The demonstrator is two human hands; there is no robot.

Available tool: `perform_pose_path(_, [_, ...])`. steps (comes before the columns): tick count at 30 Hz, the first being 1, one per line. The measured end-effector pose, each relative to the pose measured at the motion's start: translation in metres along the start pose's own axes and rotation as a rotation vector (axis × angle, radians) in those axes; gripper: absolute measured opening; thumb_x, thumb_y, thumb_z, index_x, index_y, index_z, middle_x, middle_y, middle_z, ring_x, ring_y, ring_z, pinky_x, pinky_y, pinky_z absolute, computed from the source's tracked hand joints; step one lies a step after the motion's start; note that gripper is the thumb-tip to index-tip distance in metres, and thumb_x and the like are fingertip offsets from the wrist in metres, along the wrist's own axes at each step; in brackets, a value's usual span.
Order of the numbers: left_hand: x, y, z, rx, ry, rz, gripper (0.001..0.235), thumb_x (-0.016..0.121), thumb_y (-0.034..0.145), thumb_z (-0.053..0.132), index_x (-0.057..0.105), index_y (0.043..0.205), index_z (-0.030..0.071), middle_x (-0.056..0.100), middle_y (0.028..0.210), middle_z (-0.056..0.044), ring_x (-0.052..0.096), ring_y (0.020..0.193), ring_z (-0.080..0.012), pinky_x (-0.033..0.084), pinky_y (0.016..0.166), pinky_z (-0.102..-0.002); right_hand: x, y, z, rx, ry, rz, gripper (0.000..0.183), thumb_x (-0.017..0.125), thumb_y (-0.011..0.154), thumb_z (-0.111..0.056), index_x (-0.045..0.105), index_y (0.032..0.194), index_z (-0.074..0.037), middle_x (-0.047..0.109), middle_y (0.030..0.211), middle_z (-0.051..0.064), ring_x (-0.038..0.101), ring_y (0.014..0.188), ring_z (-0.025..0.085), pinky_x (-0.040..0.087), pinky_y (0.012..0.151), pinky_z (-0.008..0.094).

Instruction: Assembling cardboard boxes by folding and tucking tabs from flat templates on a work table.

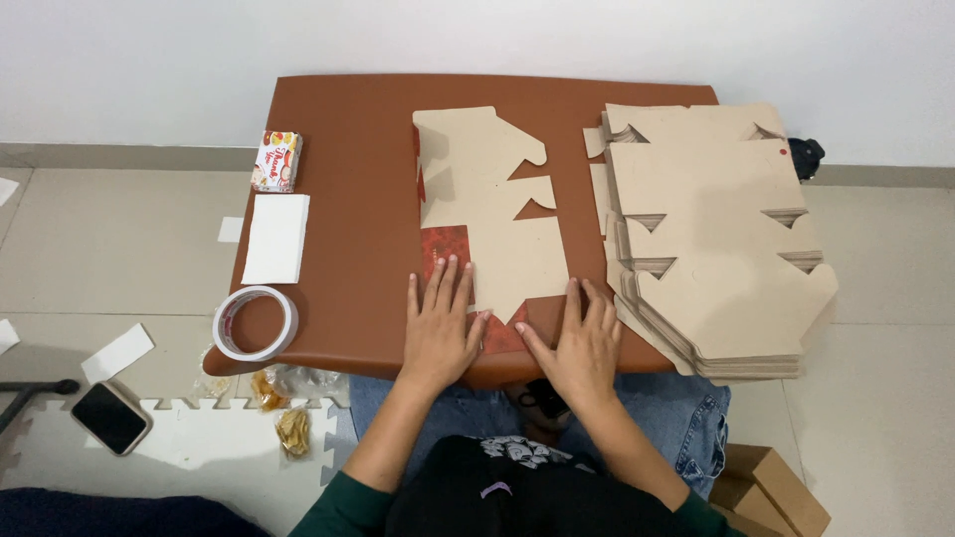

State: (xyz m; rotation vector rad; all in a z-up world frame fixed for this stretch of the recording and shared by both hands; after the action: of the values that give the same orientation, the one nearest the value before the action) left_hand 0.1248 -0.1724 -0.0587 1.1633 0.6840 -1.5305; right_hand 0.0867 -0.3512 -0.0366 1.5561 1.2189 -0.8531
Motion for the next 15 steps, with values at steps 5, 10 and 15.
perform_pose_path(5, [-0.001, 0.000, 0.001, -0.002, -0.002, -0.003, 0.066, 0.045, 0.101, 0.049, 0.038, 0.155, 0.012, 0.034, 0.162, -0.015, 0.022, 0.153, -0.0285, 0.004, 0.123, -0.059, 0.008, 0.002, 0.004, 0.050, 0.114, -0.068, 0.095, 0.073, 0.084, -0.057, 0.041, 0.147, 0.006, 0.042, 0.141, 0.026, 0.035, 0.136, 0.044, 0.031, 0.103, 0.053])
perform_pose_path(10, [-0.003, -0.001, 0.002, 0.013, -0.017, 0.024, 0.067, 0.047, 0.101, 0.047, 0.037, 0.156, 0.011, 0.037, 0.160, -0.017, 0.024, 0.152, -0.0296, 0.005, 0.122, -0.060, -0.001, 0.006, -0.018, -0.072, 0.400, -0.009, 0.088, 0.080, 0.086, -0.027, 0.030, 0.149, 0.008, 0.040, 0.144, 0.033, 0.034, 0.140, 0.050, 0.027, 0.112, 0.059])
perform_pose_path(15, [-0.006, -0.002, 0.003, 0.032, -0.038, 0.039, 0.073, 0.049, 0.101, 0.044, 0.021, 0.163, 0.017, 0.037, 0.158, -0.017, 0.026, 0.150, -0.0338, 0.005, 0.120, -0.065, 0.023, 0.001, -0.059, -0.404, 0.274, -0.168, 0.050, 0.052, 0.095, -0.006, 0.045, 0.144, -0.005, 0.043, 0.153, 0.027, 0.042, 0.142, 0.041, 0.031, 0.115, 0.053])
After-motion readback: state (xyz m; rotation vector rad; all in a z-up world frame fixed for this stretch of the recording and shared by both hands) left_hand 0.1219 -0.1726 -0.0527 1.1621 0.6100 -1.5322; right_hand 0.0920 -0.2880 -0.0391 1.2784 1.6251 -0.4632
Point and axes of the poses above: each hand's wrist, its own y-axis towards the middle knuckle, its own x-axis out of the palm, z = x × y, the point moved 10 cm from there along y, towards the middle knuckle
